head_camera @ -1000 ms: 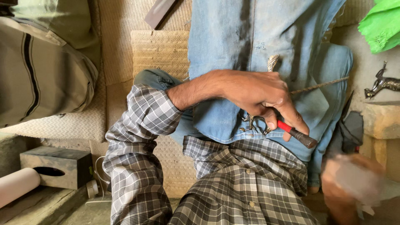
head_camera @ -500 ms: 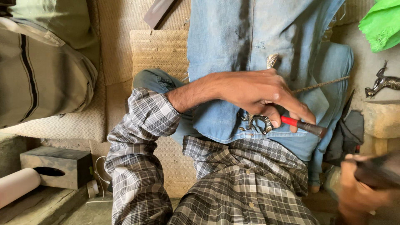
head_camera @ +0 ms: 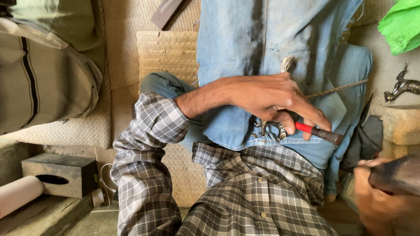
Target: The person sits on the floor with a small metal horse figurine tied with rope to a cloth pad on their lap. They file the figurine with a red-handled file, then sharpen a small pointed tool on a rectangular whetstone, and resume filing the figurine with the file.
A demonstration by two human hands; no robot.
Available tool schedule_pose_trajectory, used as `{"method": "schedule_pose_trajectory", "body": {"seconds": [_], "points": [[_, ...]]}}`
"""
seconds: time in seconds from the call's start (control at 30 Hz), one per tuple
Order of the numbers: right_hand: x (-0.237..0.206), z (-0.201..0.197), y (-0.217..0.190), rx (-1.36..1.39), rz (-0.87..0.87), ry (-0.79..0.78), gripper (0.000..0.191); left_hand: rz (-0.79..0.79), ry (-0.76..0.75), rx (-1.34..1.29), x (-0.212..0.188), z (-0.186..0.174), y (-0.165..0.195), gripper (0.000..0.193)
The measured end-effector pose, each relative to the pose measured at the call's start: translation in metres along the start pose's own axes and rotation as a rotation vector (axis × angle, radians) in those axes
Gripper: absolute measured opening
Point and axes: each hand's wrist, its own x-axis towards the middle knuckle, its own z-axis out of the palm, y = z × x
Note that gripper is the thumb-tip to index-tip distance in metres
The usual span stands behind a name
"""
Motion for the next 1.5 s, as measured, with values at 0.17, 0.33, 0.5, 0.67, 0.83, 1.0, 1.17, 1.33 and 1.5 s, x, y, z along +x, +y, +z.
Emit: {"method": "schedule_pose_trajectory", "body": {"seconds": [0.17, 0.33, 0.5, 0.67, 0.83, 1.0, 1.17, 1.33, 1.5], "points": [[0.007, -0.01, -0.016, -0.014, 0.069, -0.046, 0.014, -0.084, -0.031, 0.019, 0.0, 0.001, -0.001, 0.055], [0.022, -0.012, -0.029, 0.095, 0.098, -0.088, 0.014, -0.026, 0.011, -0.023, -0.002, 0.001, 0.0, 0.053], [0.034, -0.008, -0.035, -0.33, 0.147, -0.031, 0.014, -0.096, -0.034, 0.008, -0.002, 0.001, 0.002, 0.054], [0.028, -0.017, -0.019, -0.135, 0.108, -0.093, 0.014, -0.062, -0.003, 0.011, -0.002, 0.0, 0.004, 0.055], [0.019, -0.023, 0.007, -0.281, 0.136, -0.171, 0.018, -0.025, 0.007, 0.019, -0.002, -0.001, 0.005, 0.056], [0.02, -0.022, 0.015, -0.328, 0.294, -0.166, 0.018, -0.071, -0.018, 0.008, -0.003, 0.0, 0.003, 0.057], [0.021, -0.021, 0.007, -0.338, 0.161, -0.133, 0.039, -0.073, -0.025, 0.004, -0.003, 0.002, 0.001, 0.058], [0.022, -0.019, 0.002, -0.181, 0.173, -0.137, 0.02, -0.113, -0.044, -0.044, -0.003, 0.003, 0.0, 0.054], [0.026, -0.011, 0.004, -0.162, 0.11, -0.144, 0.016, -0.042, -0.021, -0.047, -0.005, 0.001, -0.001, 0.055]]}}
